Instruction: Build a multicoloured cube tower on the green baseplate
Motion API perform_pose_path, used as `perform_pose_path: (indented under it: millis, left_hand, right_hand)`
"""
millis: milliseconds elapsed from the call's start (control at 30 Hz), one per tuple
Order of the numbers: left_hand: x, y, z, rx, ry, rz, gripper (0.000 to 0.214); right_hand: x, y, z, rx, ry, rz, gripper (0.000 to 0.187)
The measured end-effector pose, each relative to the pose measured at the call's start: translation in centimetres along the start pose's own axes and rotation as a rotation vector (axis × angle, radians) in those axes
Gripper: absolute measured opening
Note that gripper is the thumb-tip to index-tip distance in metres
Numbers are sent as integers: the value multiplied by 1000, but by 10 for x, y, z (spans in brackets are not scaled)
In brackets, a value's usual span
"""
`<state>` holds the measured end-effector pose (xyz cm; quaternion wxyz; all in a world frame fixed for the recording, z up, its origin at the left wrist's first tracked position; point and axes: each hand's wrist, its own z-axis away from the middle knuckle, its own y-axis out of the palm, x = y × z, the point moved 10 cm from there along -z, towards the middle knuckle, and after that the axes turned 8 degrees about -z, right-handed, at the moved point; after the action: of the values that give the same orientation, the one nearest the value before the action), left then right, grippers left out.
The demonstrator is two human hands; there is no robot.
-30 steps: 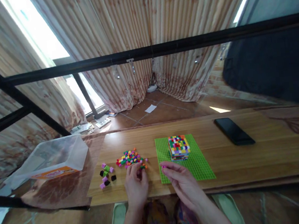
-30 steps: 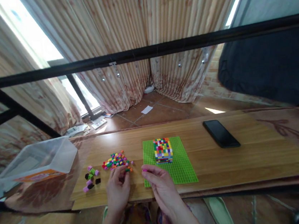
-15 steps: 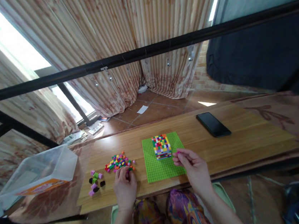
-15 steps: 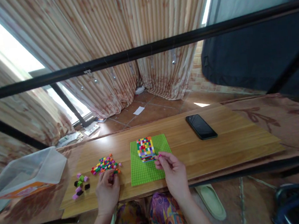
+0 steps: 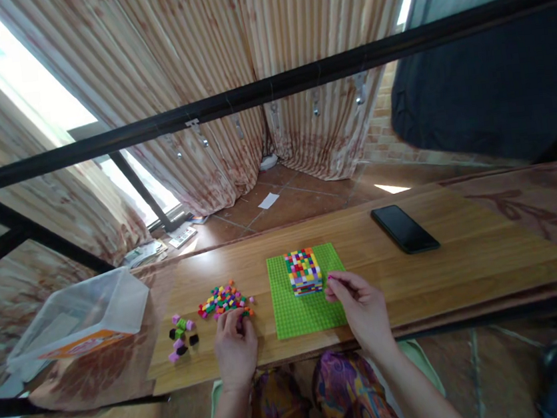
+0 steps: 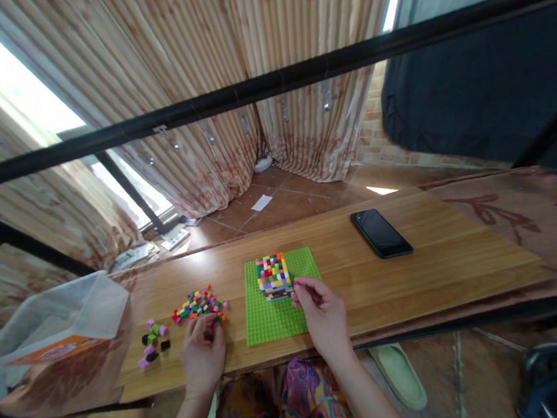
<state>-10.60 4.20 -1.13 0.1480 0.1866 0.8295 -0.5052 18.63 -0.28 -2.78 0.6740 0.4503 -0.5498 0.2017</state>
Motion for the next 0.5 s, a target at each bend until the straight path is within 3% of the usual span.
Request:
perform_pose_path:
  millis: [167,500]
  left_hand:
    - [1,0,0,3,0,6,17]
    - [0,2,1,15,-8,24,17]
  right_hand:
    - [-2,4,-7,29,-12,87,27]
    - [30,20,-8,139,-285,499,22]
